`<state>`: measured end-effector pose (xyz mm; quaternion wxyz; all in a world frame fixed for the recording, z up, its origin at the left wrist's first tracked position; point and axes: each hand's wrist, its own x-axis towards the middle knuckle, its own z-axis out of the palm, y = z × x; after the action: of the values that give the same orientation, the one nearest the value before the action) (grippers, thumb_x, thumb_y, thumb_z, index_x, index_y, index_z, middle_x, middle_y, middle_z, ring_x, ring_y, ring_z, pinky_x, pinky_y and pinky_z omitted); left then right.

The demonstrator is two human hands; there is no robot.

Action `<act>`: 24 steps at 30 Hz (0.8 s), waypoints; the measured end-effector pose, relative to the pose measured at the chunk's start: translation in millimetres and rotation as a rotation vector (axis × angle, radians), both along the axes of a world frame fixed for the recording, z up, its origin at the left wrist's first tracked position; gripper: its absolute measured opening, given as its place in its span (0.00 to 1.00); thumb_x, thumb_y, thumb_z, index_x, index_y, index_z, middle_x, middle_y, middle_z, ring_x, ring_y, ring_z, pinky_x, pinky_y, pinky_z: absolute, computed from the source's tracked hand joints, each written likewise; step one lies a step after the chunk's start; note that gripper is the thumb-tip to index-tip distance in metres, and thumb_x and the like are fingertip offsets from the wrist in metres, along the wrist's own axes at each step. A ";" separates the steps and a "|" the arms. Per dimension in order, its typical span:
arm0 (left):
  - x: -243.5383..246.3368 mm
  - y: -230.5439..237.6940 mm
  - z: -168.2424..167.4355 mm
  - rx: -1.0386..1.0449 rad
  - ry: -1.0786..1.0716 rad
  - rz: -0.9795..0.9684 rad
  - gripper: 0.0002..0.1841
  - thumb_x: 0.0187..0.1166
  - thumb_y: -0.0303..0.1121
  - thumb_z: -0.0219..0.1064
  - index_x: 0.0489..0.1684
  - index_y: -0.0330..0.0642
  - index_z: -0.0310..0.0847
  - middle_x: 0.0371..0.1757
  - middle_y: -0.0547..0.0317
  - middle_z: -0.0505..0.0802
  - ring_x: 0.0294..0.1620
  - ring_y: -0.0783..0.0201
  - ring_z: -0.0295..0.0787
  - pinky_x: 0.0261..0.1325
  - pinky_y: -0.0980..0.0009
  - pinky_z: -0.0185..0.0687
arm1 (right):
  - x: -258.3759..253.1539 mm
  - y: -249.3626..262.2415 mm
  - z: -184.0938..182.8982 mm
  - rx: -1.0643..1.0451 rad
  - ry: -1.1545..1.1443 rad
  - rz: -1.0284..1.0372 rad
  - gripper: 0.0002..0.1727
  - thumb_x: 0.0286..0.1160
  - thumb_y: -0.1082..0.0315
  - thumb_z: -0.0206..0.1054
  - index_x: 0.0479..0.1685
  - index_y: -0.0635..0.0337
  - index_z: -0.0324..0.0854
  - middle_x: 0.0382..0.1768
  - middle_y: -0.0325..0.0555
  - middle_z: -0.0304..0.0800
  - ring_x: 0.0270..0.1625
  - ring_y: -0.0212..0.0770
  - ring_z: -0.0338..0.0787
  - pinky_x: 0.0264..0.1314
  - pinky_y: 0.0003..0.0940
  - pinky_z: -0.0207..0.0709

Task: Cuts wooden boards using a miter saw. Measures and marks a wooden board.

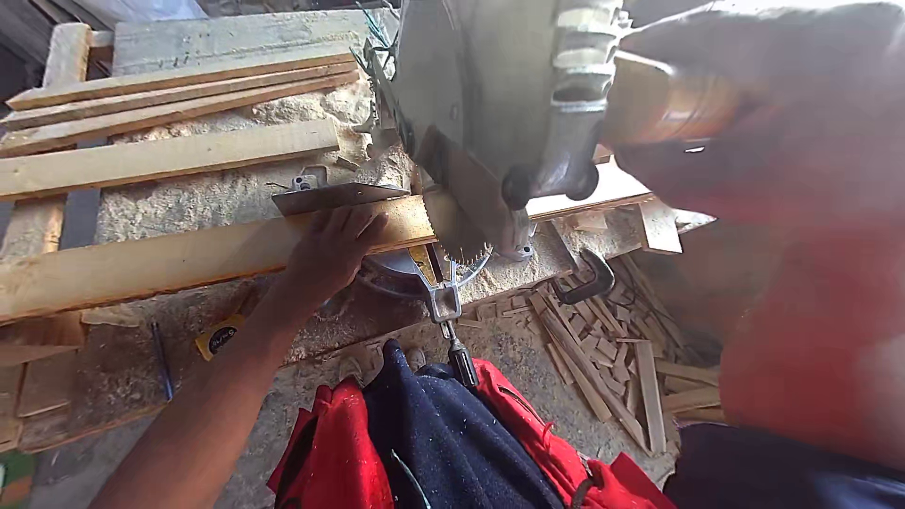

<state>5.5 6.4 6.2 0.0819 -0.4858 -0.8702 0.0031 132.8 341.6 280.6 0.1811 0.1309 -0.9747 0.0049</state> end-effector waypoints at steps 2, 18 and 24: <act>-1.3 0.2 -2.3 -0.005 0.019 0.002 0.40 0.75 0.29 0.70 0.91 0.59 0.60 0.81 0.50 0.75 0.80 0.42 0.71 0.76 0.43 0.68 | 24.6 -16.8 -15.2 -0.022 0.058 -0.016 0.26 0.68 0.48 0.71 0.68 0.40 0.87 0.49 0.49 0.96 0.49 0.52 0.94 0.46 0.65 0.81; -1.2 3.6 -0.2 -0.066 -0.033 0.018 0.40 0.78 0.28 0.65 0.92 0.66 0.56 0.90 0.62 0.66 0.88 0.42 0.61 0.76 0.36 0.67 | 42.1 -25.6 -36.5 0.027 0.169 0.028 0.20 0.76 0.53 0.65 0.63 0.49 0.88 0.50 0.52 0.97 0.46 0.54 0.96 0.40 0.59 0.80; -1.7 2.2 3.1 -0.048 -0.067 0.011 0.41 0.76 0.26 0.68 0.92 0.64 0.58 0.90 0.61 0.68 0.88 0.41 0.61 0.74 0.32 0.68 | 42.3 -25.1 -32.9 0.003 0.109 0.028 0.20 0.75 0.54 0.66 0.62 0.50 0.88 0.51 0.50 0.96 0.48 0.51 0.95 0.42 0.59 0.80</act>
<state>3.7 8.6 9.3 0.0409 -0.4826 -0.8749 0.0082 175.1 316.5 247.7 0.2339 0.1450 -0.9614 -0.0012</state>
